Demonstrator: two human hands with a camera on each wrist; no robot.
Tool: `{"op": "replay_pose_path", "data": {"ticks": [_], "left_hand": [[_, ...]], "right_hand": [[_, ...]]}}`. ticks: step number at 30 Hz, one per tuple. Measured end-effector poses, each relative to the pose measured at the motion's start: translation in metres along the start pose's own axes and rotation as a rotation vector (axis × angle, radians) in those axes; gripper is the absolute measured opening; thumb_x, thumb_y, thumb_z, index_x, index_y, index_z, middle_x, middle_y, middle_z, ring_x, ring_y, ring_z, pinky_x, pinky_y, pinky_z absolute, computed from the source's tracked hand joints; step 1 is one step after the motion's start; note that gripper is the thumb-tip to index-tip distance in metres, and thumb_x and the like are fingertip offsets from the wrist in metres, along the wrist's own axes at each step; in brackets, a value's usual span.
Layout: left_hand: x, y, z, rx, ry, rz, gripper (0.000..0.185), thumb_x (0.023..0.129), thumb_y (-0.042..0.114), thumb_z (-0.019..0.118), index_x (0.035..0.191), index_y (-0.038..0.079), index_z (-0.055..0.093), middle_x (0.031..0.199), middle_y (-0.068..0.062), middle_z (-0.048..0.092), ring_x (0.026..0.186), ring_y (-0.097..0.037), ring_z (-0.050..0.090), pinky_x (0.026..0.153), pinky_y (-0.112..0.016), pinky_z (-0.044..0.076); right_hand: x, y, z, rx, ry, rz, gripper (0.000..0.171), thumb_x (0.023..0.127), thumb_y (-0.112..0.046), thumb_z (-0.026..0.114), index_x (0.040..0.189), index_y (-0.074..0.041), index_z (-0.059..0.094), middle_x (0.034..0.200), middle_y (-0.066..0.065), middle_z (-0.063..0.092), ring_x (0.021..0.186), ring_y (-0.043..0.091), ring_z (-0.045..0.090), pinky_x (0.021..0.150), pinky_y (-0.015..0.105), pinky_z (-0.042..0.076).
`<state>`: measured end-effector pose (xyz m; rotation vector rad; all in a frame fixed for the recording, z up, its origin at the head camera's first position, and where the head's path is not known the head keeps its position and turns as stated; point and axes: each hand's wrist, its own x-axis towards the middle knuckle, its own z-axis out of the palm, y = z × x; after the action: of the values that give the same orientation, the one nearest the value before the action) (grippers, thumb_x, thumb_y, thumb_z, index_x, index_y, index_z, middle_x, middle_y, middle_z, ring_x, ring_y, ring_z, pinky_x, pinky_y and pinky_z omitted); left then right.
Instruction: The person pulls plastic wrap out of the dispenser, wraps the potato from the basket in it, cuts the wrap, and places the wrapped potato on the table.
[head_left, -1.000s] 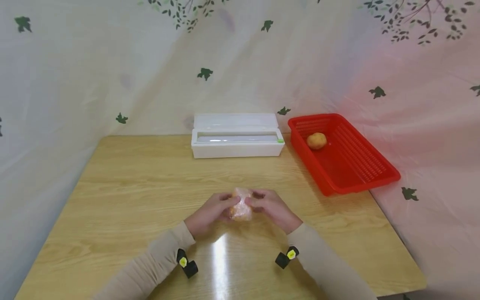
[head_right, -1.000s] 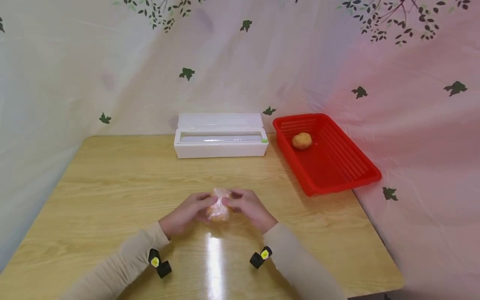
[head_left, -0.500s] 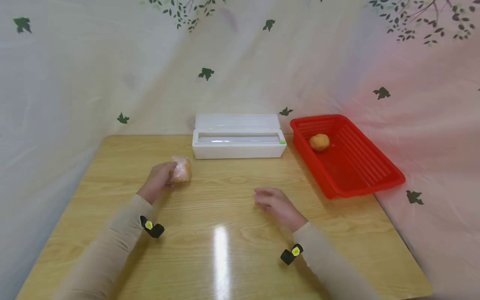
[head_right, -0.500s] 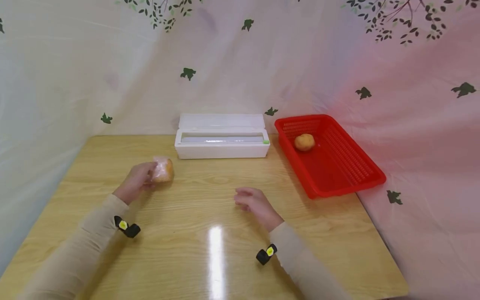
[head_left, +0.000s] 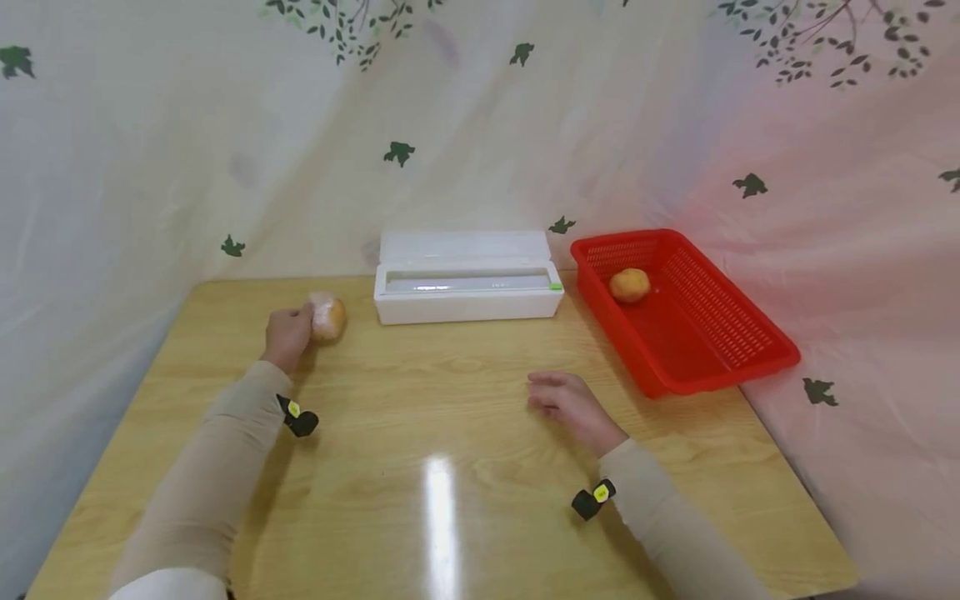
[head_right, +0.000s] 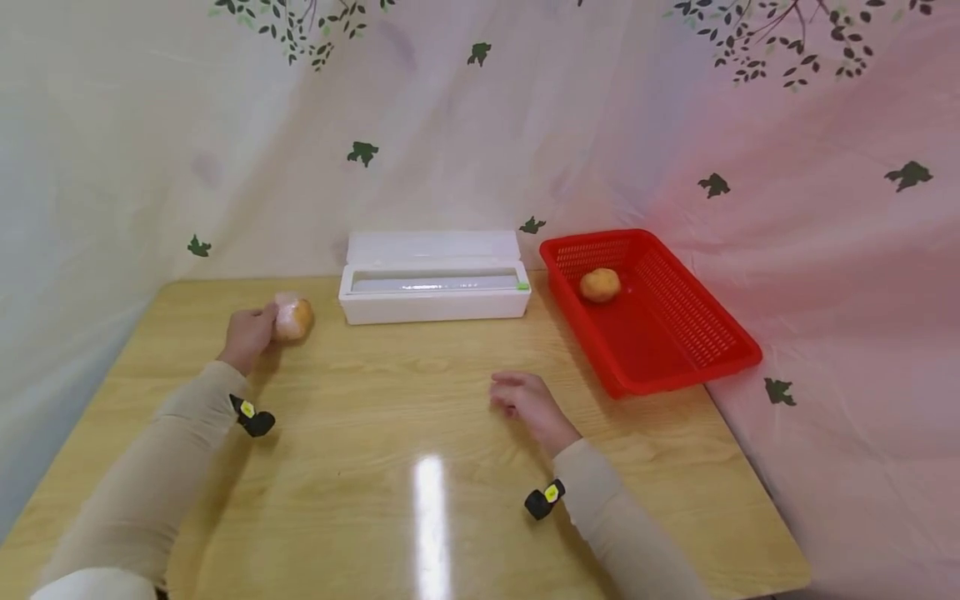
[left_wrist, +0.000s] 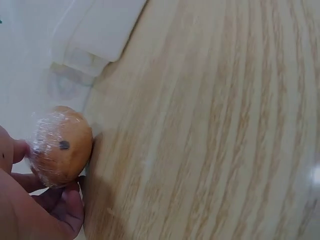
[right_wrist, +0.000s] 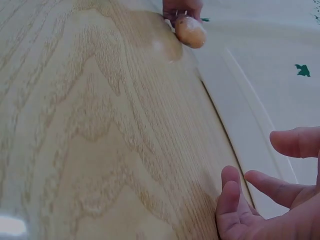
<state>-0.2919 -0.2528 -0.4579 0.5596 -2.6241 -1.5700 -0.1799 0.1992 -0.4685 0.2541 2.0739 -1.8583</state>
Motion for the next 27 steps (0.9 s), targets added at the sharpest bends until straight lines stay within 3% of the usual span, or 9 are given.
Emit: {"op": "replay_pose_path", "data": {"ticks": [6,11,18,21,25,27], "left_hand": [[0.008,-0.007,0.000,0.041,-0.008,0.026,0.065,0.105,0.043,0.034,0.135,-0.011,0.056,0.138,-0.032,0.053,0.124,-0.038,0.049,0.107,-0.047,0.039],[0.009,-0.010,-0.003,0.024,-0.045,0.027,0.067,0.106,0.042,0.032,0.136,-0.014,0.053,0.138,-0.032,0.052,0.120,-0.036,0.047,0.106,-0.046,0.039],[0.010,-0.012,-0.006,0.014,-0.093,0.008,0.071,0.106,0.045,0.028,0.137,-0.014,0.051,0.136,-0.029,0.051,0.116,-0.033,0.045,0.103,-0.044,0.038],[0.010,-0.010,-0.007,0.021,-0.101,0.013,0.073,0.106,0.047,0.026,0.141,-0.014,0.046,0.141,-0.030,0.048,0.123,-0.037,0.044,0.108,-0.047,0.037],[0.005,-0.006,-0.007,0.131,-0.039,0.052,0.076,0.105,0.050,0.023,0.149,-0.011,0.036,0.147,-0.037,0.038,0.135,-0.051,0.033,0.113,-0.058,0.028],[0.001,-0.002,-0.008,0.214,0.007,0.080,0.078,0.105,0.053,0.021,0.151,-0.008,0.033,0.148,-0.039,0.032,0.136,-0.056,0.025,0.109,-0.066,0.024]], "right_hand": [[0.003,-0.013,-0.007,-0.106,-0.017,-0.020,0.048,0.096,-0.012,0.057,0.142,0.003,0.053,0.134,0.020,0.058,0.108,0.029,0.061,0.097,0.040,0.050],[0.005,-0.040,-0.017,-0.249,-0.031,-0.085,0.051,0.099,-0.019,0.056,0.145,0.001,0.049,0.144,0.021,0.052,0.122,0.036,0.056,0.105,0.050,0.045],[0.011,-0.090,-0.039,-0.322,0.013,-0.172,0.050,0.101,-0.023,0.058,0.146,-0.004,0.049,0.142,0.016,0.054,0.121,0.035,0.056,0.105,0.051,0.045],[0.020,-0.112,-0.051,-0.343,0.062,-0.172,0.049,0.102,-0.022,0.058,0.146,-0.003,0.049,0.138,0.016,0.055,0.116,0.034,0.056,0.102,0.047,0.047],[0.031,-0.137,-0.072,-0.359,0.149,-0.119,0.050,0.102,-0.026,0.060,0.146,-0.006,0.049,0.141,0.015,0.055,0.116,0.032,0.057,0.100,0.039,0.049],[0.034,-0.148,-0.085,-0.346,0.171,-0.074,0.054,0.102,-0.027,0.060,0.150,-0.008,0.046,0.145,0.016,0.053,0.121,0.033,0.056,0.102,0.040,0.049]]}}
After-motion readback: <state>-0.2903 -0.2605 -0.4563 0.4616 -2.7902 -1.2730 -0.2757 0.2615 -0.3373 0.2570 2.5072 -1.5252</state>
